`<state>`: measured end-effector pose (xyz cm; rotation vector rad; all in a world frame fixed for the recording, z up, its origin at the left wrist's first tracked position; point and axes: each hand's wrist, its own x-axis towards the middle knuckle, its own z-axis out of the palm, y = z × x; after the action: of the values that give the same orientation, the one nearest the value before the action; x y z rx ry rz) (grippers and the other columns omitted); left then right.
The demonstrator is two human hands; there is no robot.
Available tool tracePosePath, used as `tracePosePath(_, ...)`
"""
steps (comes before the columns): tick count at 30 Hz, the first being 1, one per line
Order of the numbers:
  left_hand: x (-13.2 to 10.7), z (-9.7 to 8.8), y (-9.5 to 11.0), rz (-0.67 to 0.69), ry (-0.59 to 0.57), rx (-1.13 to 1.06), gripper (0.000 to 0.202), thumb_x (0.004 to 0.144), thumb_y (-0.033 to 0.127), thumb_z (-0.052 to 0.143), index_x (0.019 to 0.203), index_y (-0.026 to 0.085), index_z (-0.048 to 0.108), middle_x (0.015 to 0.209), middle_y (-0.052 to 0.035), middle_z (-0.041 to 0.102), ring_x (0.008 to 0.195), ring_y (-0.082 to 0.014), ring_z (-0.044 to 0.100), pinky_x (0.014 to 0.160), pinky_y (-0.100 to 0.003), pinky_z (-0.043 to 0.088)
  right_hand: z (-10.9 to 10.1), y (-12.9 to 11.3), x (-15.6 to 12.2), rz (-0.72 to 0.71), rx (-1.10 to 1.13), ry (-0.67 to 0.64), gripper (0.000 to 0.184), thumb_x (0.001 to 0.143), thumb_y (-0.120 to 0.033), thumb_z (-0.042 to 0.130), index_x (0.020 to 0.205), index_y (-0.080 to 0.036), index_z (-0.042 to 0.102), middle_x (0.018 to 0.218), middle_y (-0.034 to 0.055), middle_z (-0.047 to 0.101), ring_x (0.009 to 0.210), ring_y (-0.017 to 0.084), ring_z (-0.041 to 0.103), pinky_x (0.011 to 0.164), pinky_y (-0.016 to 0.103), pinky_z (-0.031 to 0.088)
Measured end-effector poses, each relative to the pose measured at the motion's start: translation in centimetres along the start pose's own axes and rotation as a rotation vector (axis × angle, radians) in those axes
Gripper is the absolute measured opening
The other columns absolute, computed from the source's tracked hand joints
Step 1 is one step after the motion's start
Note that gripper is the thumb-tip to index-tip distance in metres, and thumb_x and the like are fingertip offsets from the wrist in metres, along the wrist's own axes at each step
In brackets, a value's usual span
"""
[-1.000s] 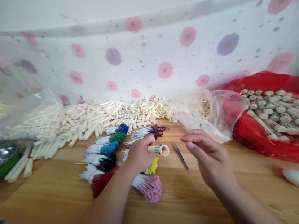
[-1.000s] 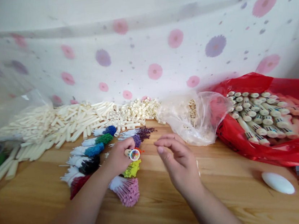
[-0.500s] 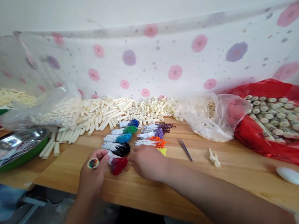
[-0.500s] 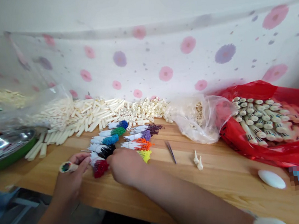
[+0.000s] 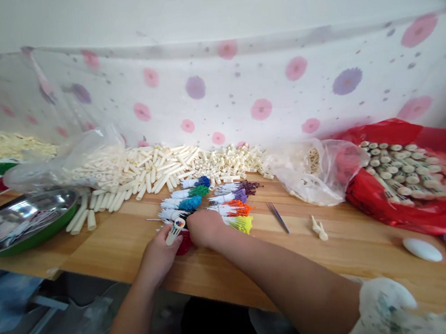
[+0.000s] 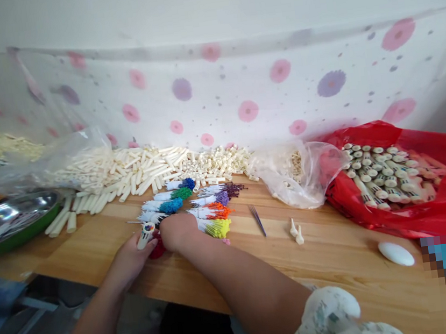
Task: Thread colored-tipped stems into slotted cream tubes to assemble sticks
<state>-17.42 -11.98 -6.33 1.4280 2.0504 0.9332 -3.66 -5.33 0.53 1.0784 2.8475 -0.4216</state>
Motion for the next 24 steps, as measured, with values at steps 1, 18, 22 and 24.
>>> tracePosePath(1, 0.1, 0.0, 0.0, 0.005, 0.001, 0.009, 0.036, 0.077, 0.039, 0.050, 0.106, 0.019, 0.056, 0.096, -0.0063, 0.070, 0.086, -0.0242, 0.064, 0.072, -0.029, 0.046, -0.1, 0.0, -0.1, 0.009, -0.005, 0.021, 0.022, 0.081, -0.020, 0.054, 0.095, -0.012, 0.069, 0.102, 0.0190, 0.069, 0.092, 0.029, 0.067, 0.070, 0.036, 0.053)
tracePosePath(18, -2.5, 1.3, 10.8, 0.257, -0.090, -0.007, 0.027, 0.078, 0.041, 0.053, 0.087, 0.020, 0.067, 0.078, -0.0013, 0.068, 0.072, -0.0195, 0.060, 0.064, -0.026, 0.043, -2.1, 12.5, -12.7, -0.205, 0.334, 0.274, 0.020, 0.075, -0.005, 0.052, 0.078, -0.018, 0.066, 0.075, -0.0031, 0.065, 0.067, 0.009, 0.057, 0.062, 0.018, 0.040)
tracePosePath(22, -0.8, 4.9, 16.4, 0.391, -0.540, 0.006, 0.020, 0.074, 0.033, 0.056, 0.069, 0.016, 0.063, 0.067, -0.0001, 0.062, 0.063, -0.0157, 0.054, 0.057, -0.024, 0.038, -1.3, 14.8, -13.6, -0.227, 0.692, 0.386, 0.018, 0.072, -0.004, 0.053, 0.076, -0.016, 0.066, 0.069, -0.0031, 0.062, 0.061, 0.009, 0.052, 0.058, 0.019, 0.040)
tracePosePath(24, 0.1, 6.7, 17.8, 0.375, -0.568, -0.001, 0.023, 0.075, 0.036, 0.056, 0.066, 0.015, 0.059, 0.058, 0.0018, 0.055, 0.056, -0.0137, 0.049, 0.052, -0.024, 0.034, -1.1, 15.9, -14.2, -0.198, 0.788, 0.440, 0.013, 0.075, -0.009, 0.054, 0.075, -0.015, 0.065, 0.066, -0.0026, 0.060, 0.057, 0.008, 0.050, 0.055, 0.020, 0.040)
